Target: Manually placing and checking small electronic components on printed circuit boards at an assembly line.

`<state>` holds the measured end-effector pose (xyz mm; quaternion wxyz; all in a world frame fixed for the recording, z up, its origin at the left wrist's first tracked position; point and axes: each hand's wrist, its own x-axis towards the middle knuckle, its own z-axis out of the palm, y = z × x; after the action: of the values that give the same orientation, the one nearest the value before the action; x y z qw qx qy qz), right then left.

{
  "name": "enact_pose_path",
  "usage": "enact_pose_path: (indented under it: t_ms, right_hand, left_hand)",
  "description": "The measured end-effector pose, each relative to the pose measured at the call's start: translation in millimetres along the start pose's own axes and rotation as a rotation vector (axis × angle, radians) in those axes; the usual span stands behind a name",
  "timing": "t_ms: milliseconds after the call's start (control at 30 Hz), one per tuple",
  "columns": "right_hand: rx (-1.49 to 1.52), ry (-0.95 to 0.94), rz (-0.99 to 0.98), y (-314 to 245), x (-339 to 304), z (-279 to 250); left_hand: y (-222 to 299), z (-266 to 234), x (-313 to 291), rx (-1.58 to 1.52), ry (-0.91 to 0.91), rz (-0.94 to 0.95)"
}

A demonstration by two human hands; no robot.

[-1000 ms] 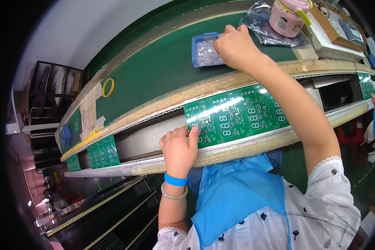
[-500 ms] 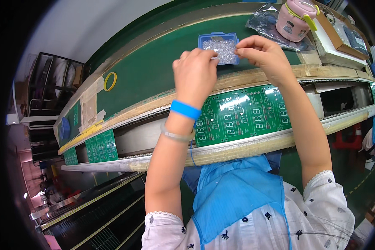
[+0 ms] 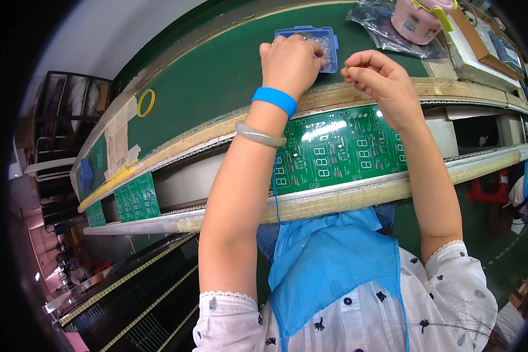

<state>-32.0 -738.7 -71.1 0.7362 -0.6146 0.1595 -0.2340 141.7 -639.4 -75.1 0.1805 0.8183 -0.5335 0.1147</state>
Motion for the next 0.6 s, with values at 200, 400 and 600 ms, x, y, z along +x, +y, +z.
enact_pose_path:
  t_ms: [200,400,600]
  right_hand:
    - [0.017,-0.018,0.036,6,-6,-1]
    - [0.022,-0.062,0.003,10,-17,6]
    - [0.192,-0.090,0.192,12,-15,1]
  left_hand:
    - [1,-2,4,0.007,-0.164,-0.027]
    - [-2,-5,2,-0.170,0.009,-0.059]
    - [-6,-14,0,-0.586,0.083,-0.206]
